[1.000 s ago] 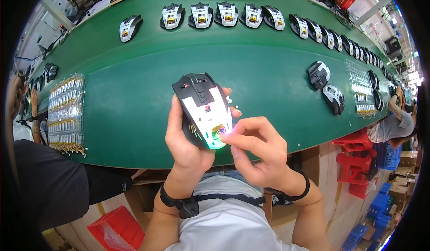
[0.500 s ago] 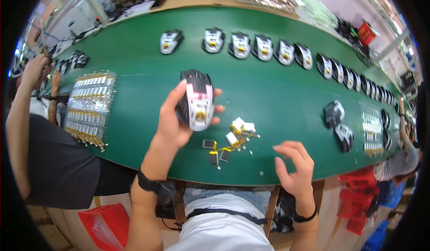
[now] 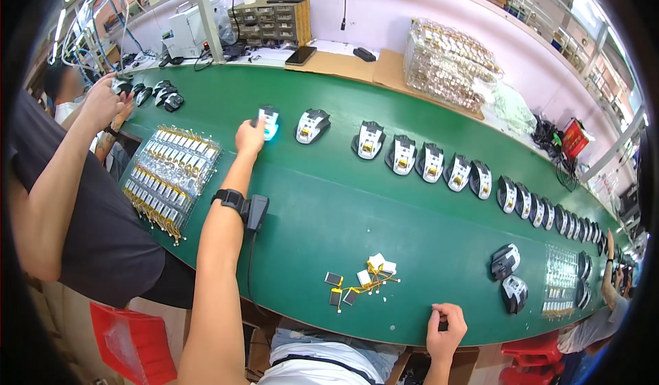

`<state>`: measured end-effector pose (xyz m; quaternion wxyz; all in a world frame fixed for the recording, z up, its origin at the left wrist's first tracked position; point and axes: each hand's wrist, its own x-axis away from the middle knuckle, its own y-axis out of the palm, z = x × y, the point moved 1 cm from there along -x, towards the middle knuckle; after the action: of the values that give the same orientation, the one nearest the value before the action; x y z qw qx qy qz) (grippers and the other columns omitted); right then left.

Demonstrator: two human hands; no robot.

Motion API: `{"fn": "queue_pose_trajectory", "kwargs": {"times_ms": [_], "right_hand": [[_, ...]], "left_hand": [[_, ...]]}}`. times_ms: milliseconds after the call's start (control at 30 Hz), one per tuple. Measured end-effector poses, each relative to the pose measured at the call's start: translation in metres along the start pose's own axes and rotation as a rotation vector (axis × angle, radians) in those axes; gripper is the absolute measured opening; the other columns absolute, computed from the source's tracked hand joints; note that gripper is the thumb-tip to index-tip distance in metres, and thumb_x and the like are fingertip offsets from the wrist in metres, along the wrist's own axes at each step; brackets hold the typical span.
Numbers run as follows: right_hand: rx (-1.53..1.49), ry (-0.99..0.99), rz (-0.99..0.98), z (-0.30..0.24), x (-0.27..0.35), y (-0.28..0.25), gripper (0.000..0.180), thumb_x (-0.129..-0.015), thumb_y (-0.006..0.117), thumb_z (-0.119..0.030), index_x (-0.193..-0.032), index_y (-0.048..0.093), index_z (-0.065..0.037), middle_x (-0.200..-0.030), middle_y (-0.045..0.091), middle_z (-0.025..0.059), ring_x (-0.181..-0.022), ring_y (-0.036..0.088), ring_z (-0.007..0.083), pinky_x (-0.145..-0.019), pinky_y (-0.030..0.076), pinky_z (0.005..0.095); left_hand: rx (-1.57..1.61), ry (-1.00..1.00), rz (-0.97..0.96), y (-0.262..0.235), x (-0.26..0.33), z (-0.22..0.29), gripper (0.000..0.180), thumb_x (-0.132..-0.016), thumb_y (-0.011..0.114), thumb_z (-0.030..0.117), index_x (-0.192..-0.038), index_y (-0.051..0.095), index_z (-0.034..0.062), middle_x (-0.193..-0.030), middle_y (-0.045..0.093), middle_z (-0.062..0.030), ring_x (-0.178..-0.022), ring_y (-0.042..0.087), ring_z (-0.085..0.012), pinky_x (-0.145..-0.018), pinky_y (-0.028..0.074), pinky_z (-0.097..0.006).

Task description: The person assembles computer mice by inserting small batteries into the bottom compartment of each unit. They pick up a mouse from a cardboard box, insert a battery, and place the finished unit on a green workbench. The process is repeated for multiple units.

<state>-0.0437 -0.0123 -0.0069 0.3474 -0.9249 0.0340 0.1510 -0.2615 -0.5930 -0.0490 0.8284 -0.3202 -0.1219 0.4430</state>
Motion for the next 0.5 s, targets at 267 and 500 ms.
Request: {"fn": "queue_pose_trajectory", "kwargs": {"times_ms": [267, 500], "right_hand": [[0.222, -0.193, 0.023, 0.013, -0.04, -0.048, 0.022, -0.077, 0.063, 0.0, -0.098, 0.066, 0.0, -0.104, 0.064, 0.0181, -0.104, 0.059, 0.035, -0.092, 0.047, 0.0436], [0.66, 0.346, -0.037, 0.157, -0.092, -0.148, 0.082, -0.083, 0.072, -0.041, -0.146, 0.04, 0.0, -0.149, 0.038, 0.0291, -0.136, 0.039, 0.0442, -0.113, 0.033, 0.0474]], "left_hand": [[0.021, 0.156, -0.083, -0.044, 0.002, -0.021, 0.046, -0.09, 0.064, 0.029, -0.127, 0.058, 0.0029, -0.12, 0.063, -0.0209, -0.106, 0.063, -0.036, -0.095, 0.049, -0.043], [0.691, 0.45, -0.528, -0.126, 0.178, 0.087, 0.029, -0.097, 0.058, 0.01, -0.124, 0.058, 0.0017, -0.108, 0.063, -0.0068, -0.093, 0.065, -0.0166, -0.076, 0.051, -0.026]]}}
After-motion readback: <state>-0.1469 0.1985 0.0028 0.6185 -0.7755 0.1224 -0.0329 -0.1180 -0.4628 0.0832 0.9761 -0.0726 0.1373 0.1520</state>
